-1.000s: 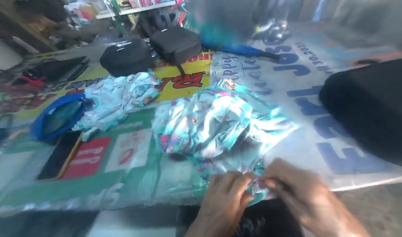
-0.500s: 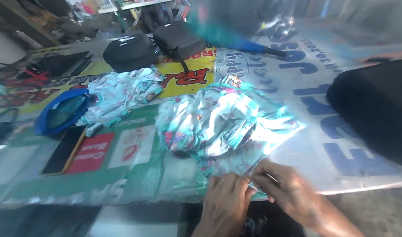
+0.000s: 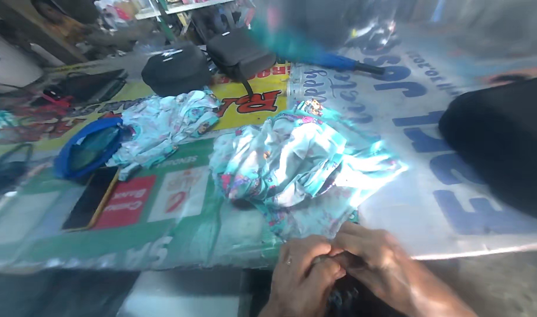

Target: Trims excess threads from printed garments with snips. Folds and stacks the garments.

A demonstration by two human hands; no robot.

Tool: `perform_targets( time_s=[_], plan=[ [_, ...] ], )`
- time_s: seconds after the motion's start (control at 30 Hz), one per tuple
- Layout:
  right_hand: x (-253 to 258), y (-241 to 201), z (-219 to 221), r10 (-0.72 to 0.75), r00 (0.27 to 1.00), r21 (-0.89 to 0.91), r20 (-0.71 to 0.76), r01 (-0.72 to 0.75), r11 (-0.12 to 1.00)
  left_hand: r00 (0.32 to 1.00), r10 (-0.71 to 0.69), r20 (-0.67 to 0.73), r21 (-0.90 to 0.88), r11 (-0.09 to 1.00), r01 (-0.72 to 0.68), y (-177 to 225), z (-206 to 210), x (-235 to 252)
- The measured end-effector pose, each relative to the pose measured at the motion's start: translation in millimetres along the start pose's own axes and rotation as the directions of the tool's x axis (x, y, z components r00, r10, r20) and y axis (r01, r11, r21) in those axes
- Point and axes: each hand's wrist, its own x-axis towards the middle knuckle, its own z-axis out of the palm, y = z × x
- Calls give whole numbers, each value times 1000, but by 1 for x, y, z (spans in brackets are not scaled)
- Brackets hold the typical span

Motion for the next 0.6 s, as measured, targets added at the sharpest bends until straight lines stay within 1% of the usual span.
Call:
perform_targets(
  time_s=[0.07,0.13,0.2,0.27,0.33,0.4,0.47,0.53,0.57,0.6],
  plan=[
    [-2,1,0,-5,1000,48,-19,6,999,999,-32,19,-48,998,32,-2,5,2],
    [-1,4,-3,19,999,191,-36,-12,982,996,-78,49,-74,994,81,-3,5,5],
    [-1,4,-6,65,997,312,-38,-50,949,990,-118,74,-73,990,124,-2,3,6],
    [0,3,-6,75,996,360,-40,-55,931,986,-139,88,-62,988,145,-1,1,7],
    [0,4,-5,39,998,374,-58,-14,927,983,-146,114,-47,987,152,0,0,9],
    [-1,6,-6,-15,998,373,-54,34,927,983,-127,131,-21,991,131,1,0,11],
    [-1,6,-7,-35,998,365,-51,52,930,986,-105,132,-4,994,107,1,0,11],
    [-3,4,-10,-5,998,364,-64,27,931,994,-58,92,0,998,58,1,-1,7],
    [-4,2,-13,24,998,325,-64,-1,946,997,-17,69,13,1000,16,1,-2,4],
    [-6,-2,-16,55,997,234,-56,-41,971,998,26,56,53,998,-29,1,-3,1]
  ],
)
